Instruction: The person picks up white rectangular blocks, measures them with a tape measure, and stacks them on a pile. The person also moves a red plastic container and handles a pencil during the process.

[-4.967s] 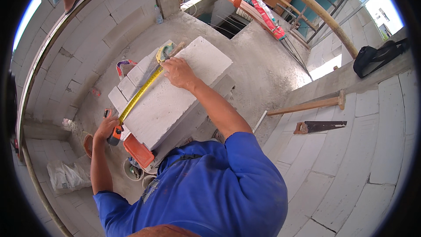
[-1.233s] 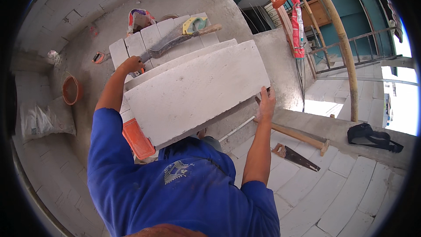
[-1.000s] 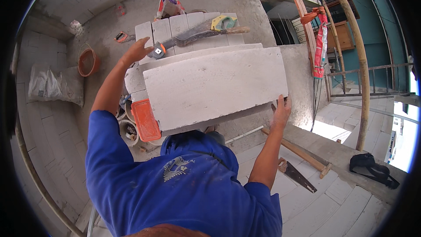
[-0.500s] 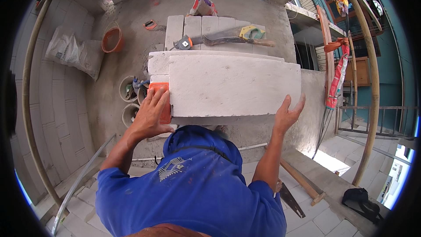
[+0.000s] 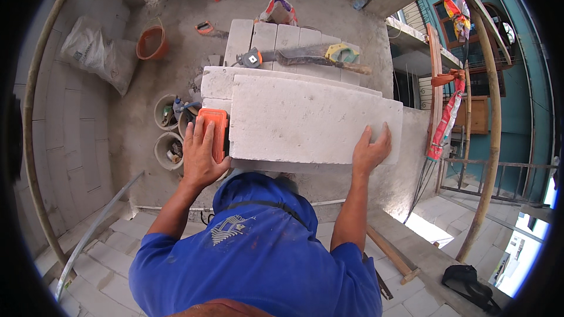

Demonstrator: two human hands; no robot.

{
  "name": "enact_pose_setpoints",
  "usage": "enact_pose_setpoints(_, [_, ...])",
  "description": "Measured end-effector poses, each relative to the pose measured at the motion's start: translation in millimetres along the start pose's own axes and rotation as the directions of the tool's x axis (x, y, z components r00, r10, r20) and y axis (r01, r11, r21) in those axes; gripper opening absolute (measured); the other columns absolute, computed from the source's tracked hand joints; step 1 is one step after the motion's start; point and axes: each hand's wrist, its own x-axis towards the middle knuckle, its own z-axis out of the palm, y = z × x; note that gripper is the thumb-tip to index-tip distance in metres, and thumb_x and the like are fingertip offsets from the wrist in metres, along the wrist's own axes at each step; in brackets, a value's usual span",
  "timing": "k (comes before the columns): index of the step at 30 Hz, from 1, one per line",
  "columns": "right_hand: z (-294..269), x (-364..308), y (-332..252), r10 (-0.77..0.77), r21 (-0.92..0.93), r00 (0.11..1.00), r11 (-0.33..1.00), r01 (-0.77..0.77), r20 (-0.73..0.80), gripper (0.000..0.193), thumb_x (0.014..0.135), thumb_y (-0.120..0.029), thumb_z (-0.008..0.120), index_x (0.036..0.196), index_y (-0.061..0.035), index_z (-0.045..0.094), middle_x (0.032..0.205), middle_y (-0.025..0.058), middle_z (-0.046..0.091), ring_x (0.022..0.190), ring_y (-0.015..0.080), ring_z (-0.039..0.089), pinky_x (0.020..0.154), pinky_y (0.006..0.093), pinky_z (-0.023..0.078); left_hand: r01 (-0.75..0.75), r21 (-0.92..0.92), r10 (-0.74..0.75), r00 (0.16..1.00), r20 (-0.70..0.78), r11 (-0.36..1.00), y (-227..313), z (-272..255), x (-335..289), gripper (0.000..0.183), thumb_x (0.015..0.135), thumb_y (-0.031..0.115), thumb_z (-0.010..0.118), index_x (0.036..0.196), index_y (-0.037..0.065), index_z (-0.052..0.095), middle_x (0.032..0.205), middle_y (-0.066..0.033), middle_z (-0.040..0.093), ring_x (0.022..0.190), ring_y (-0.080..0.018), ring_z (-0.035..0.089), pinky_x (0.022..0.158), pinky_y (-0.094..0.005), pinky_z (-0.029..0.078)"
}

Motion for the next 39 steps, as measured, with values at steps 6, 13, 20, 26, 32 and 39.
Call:
enact_pose_setpoints(6, [-0.9,1.3,2.2,-0.034,0.046,0.999,0.998,0.034,-0.001,0.049,0.089,-0.021,0.067,0.131,0.0013,0.058,0.134,0.0214,0.059,0.126,0.038,0.052,0.111,0.048,0.034,0.193,-0.206,-0.219,0.969,-0.113,0.959,10.6,14.6,-12.0,0.094,0.07,0.022,0.078,0.149,-0.002,0.034,0.152,-0.0259,0.033,0.133,-0.0454,0.042,0.109,-0.0465,0.039])
enact_pose_setpoints(13, [-5.7,-3.0,9.6,-0.213,0.132,0.976,0.97,0.206,0.04,0.047,0.09,-0.02,0.068,0.131,0.001,0.058,0.132,0.0202,0.061,0.124,0.0371,0.054,0.109,0.0476,0.035,0.362,-0.705,-0.59,0.802,-0.099,0.61,-17.7,27.0,-84.2,0.086,0.073,0.014,0.074,0.148,-0.003,0.036,0.146,-0.0223,0.041,0.137,-0.0321,0.042,0.114,-0.0405,0.034])
enact_pose_setpoints(20, [-4.1,-8.2,11.4,-0.445,0.141,0.894,0.89,0.434,0.056,0.046,0.09,-0.022,0.07,0.129,0.0002,0.059,0.128,0.0203,0.062,0.121,0.0376,0.056,0.107,0.0484,0.037,0.46,-0.865,-0.878,0.476,0.05,0.2,-11.4,97.2,-220.1,0.089,0.07,0.008,0.072,0.149,-0.005,0.033,0.14,-0.0188,0.049,0.126,-0.0237,0.053,0.105,-0.0328,0.043])
enact_pose_setpoints(26, [-5.9,-7.7,13.2,-0.463,0.123,0.878,0.885,0.45,0.122,0.044,0.091,-0.02,0.068,0.129,0.0017,0.06,0.129,0.0222,0.061,0.123,0.0378,0.055,0.107,0.0453,0.04,0.61,-0.783,-0.927,0.21,0.312,-0.125,-17.1,207.6,-291.1,0.09,0.064,0.011,0.073,0.146,-0.008,0.039,0.135,-0.0209,0.056,0.123,-0.0272,0.058,0.102,-0.0332,0.047])
enact_pose_setpoints(32, [-7.3,-10.6,8.2,-0.368,0.122,0.914,0.928,0.351,0.173,0.042,0.099,-0.021,0.06,0.131,0.0055,0.059,0.133,0.021,0.061,0.125,0.0341,0.055,0.11,0.0405,0.04,0.765,-0.644,-0.936,0.201,0.289,-0.035,-71.6,295.1,-293.4,0.087,0.063,0.017,0.073,0.142,-0.006,0.045,0.128,-0.0252,0.061,0.117,-0.0346,0.062,0.099,-0.0383,0.049])
enact_pose_setpoints(39, [-4.3,-6.2,15.2,-0.396,0.03,0.907,0.918,0.396,0.146,0.036,0.102,-0.016,0.054,0.127,0.0088,0.062,0.128,0.0212,0.064,0.116,0.0281,0.061,0.102,0.0377,0.047,0.897,-0.341,-0.899,0.37,0.235,0.28,-179.9,320.3,-228.8,0.077,0.064,0.021,0.074,0.135,0.005,0.05,0.119,-0.027,0.06,0.111,-0.0442,0.058,0.093,-0.0485,0.05])
